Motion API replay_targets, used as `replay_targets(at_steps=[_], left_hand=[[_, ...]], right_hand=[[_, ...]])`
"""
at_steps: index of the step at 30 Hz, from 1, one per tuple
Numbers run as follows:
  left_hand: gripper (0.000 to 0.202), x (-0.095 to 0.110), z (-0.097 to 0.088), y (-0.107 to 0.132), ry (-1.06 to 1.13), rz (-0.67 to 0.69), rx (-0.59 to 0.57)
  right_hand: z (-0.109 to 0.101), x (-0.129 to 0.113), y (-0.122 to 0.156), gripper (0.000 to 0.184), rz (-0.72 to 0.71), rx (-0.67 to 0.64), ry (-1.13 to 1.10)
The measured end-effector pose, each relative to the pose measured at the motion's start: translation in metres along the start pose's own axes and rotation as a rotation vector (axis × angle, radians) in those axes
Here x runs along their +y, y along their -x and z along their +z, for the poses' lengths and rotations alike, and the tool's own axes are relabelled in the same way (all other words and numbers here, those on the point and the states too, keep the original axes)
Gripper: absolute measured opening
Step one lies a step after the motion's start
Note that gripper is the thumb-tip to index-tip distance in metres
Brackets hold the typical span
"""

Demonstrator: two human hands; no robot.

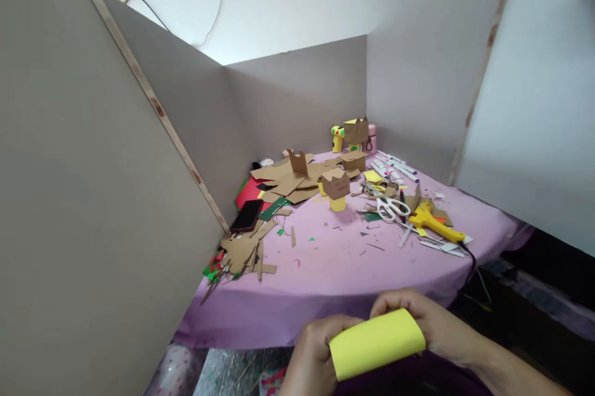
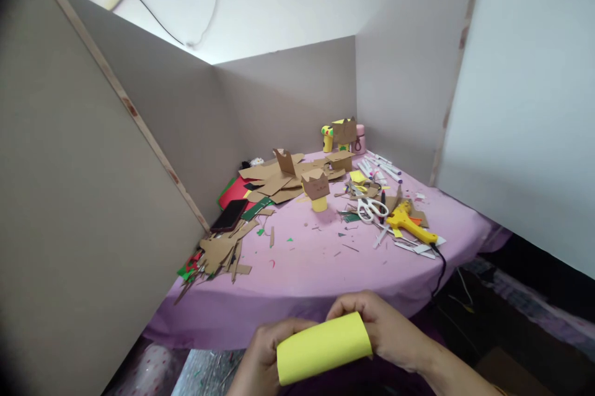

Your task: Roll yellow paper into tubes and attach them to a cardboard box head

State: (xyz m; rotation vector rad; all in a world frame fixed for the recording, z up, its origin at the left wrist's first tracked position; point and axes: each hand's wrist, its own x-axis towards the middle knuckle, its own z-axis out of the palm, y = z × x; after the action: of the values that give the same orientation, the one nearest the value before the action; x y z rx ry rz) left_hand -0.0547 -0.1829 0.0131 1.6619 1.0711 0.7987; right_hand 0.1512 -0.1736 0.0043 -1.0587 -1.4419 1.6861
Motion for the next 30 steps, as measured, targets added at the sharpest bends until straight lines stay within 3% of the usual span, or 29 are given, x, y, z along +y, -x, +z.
replay_targets(at_steps=[7,16,21,26,30], left_hand=[[0.019,-0.001,0.001,-0.002,0.034,-0.051,-0.019],[0.029,0.035,-0.010,0.003,0.056,-0.129,-0.219],[0.026,0.030,-0.008,0.004,0.089,-0.100,-0.185],[0.028,0.018,-0.008,0.004,-0.019,-0.056,-0.080],[0.026,0.009,-0.013,-0.003,0.044,-0.032,-0.060]], right_hand=[[-0.005,-0.002,0.001,0.022,-0.054,-0.039,0.209],[-0.009,-0.001,0.003,0.016,-0.104,-0.113,0.261],[-0.009,-0.004,0.002,0.017,-0.133,-0.140,0.335],[-0.008,-0.004,0.000,0.018,-0.121,-0.138,0.306],[-0.007,-0.014,-0.003,0.017,-0.144,-0.127,0.322]])
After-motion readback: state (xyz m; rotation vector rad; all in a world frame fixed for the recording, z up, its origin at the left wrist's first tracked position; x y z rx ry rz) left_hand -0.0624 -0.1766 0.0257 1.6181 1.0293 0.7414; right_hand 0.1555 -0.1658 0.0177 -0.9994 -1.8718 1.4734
